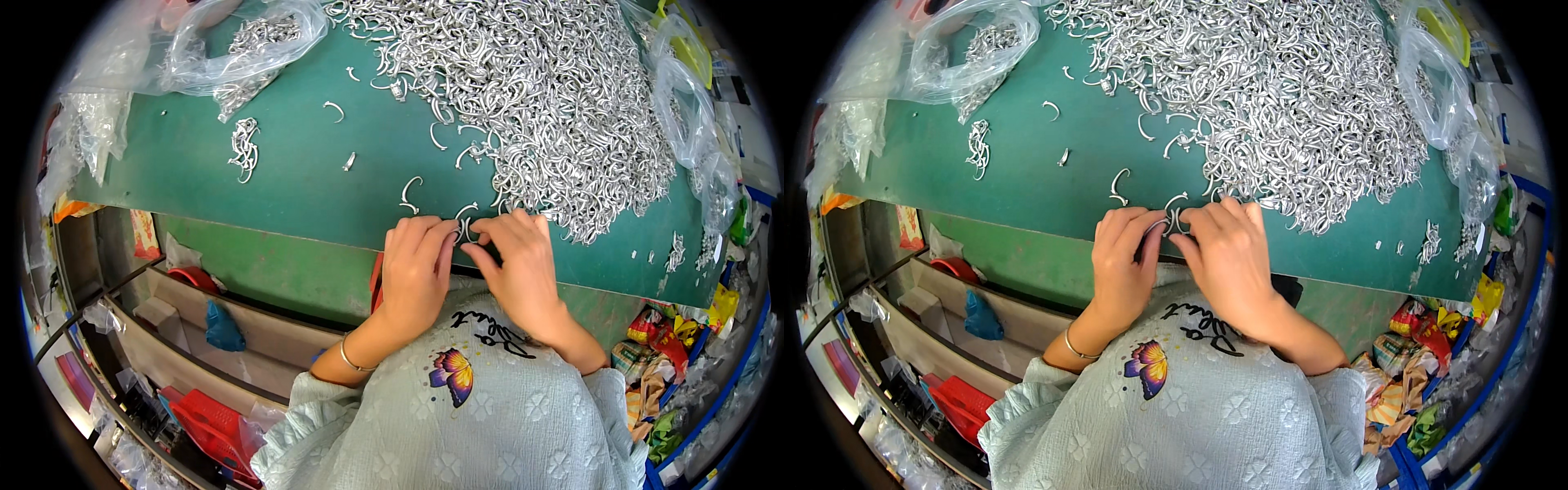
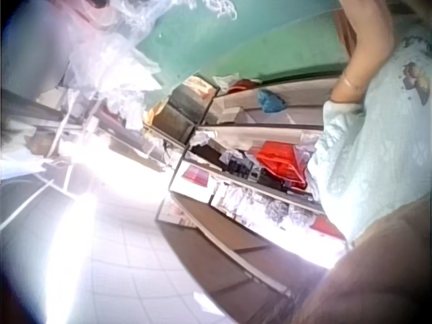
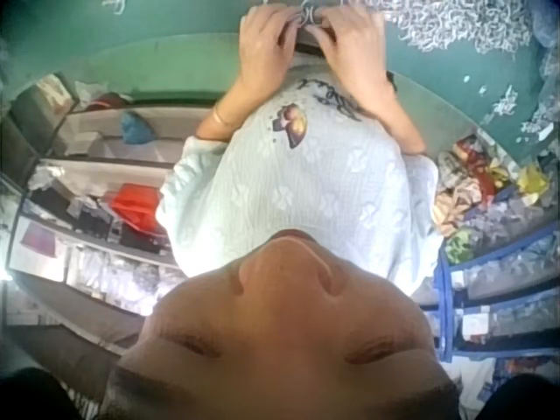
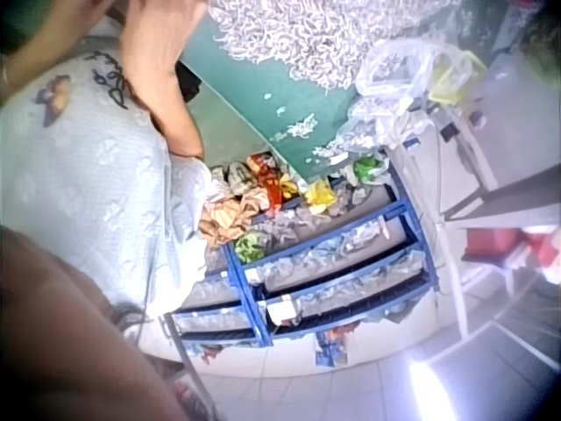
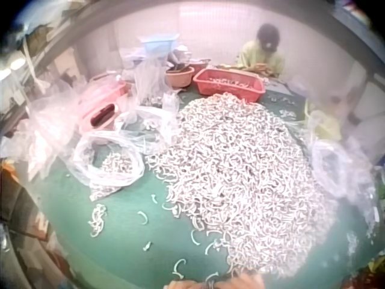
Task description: The person sorts through a large pile of small crescent-shaped metal parts by hand, picking up individual pieces and grouping them together on the green tabletop.
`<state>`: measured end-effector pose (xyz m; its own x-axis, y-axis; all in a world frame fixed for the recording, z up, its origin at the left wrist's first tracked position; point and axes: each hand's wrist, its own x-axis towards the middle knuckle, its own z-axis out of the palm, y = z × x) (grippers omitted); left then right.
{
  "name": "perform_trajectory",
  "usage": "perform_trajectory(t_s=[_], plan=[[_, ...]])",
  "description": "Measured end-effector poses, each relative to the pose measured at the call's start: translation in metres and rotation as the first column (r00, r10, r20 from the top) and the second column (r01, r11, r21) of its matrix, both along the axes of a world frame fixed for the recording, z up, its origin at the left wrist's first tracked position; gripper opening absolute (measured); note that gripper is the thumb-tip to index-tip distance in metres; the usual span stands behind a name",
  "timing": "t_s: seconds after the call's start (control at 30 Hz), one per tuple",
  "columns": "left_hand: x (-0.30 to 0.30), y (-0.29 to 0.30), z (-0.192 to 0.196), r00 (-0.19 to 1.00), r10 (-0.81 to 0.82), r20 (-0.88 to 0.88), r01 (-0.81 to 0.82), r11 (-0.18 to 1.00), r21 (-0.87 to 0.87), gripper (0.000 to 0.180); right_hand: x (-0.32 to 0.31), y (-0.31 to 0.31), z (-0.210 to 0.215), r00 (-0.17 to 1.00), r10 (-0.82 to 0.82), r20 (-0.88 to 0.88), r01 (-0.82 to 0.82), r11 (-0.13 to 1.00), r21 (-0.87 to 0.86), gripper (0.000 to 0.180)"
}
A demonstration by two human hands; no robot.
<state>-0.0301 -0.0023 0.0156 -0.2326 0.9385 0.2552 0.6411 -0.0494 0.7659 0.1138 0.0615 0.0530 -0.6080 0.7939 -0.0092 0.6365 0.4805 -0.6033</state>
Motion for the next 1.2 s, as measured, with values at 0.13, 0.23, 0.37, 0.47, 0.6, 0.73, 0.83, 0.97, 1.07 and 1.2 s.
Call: perform_trajectory(t_s=[0.13,0.23,0.37,0.47,0.6,0.73,0.83,0.97,1.07,1.2], plan=[[0.002,0.0,-0.003,0.996,0.047,0.076,-0.051,0.997,0.051,0.026,-0.005,0.015,0.0,0.994,0.0,-0.107,0.022,0.978,0.205,0.021],[0.012,0.001,-0.006,0.997,0.029,0.074,-0.032,0.998,0.048,0.028,-0.009,0.024,-0.016,0.999,0.042,-0.007,-0.038,0.949,0.314,0.018],[0.02,0.005,0.0,0.996,-0.002,0.085,-0.001,0.999,0.034,0.037,-0.009,0.029,-0.02,0.997,0.002,-0.073,0.027,0.92,0.391,0.013],[0.023,0.005,0.008,0.998,-0.058,0.031,0.059,0.998,-0.038,0.043,-0.01,0.03,-0.018,0.995,-0.064,-0.076,0.092,0.895,0.437,0.013],[0.025,0.005,-0.003,0.998,-0.052,0.028,0.053,0.998,-0.031,0.036,-0.006,0.037,-0.024,0.993,-0.082,-0.088,0.113,0.88,0.461,0.013],[0.02,0.003,-0.001,0.997,-0.082,0.018,0.082,0.997,-0.016,0.032,-0.008,0.044,-0.023,0.982,-0.106,-0.157,0.167,0.875,0.455,0.013],[0.016,-0.005,-0.004,0.996,-0.09,-0.004,0.09,0.996,0.001,0.037,-0.026,0.045,-0.023,0.986,0.02,-0.165,0.045,0.923,0.382,0.014],[0.011,-0.007,-0.005,0.995,-0.099,-0.013,0.099,0.994,0.041,0.034,-0.04,0.045,-0.026,0.983,0.101,-0.151,-0.051,0.951,0.305,0.017],[0.006,-0.009,-0.008,0.995,-0.101,-0.008,0.101,0.993,0.06,0.032,-0.046,0.05,-0.017,0.967,0.185,-0.174,-0.13,0.949,0.286,0.024],[-0.01,-0.008,-0.005,0.998,-0.036,-0.05,0.04,0.996,0.084,0.028,-0.053,0.053,-0.029,0.956,0.262,-0.131,-0.214,0.93,0.298,0.018]])
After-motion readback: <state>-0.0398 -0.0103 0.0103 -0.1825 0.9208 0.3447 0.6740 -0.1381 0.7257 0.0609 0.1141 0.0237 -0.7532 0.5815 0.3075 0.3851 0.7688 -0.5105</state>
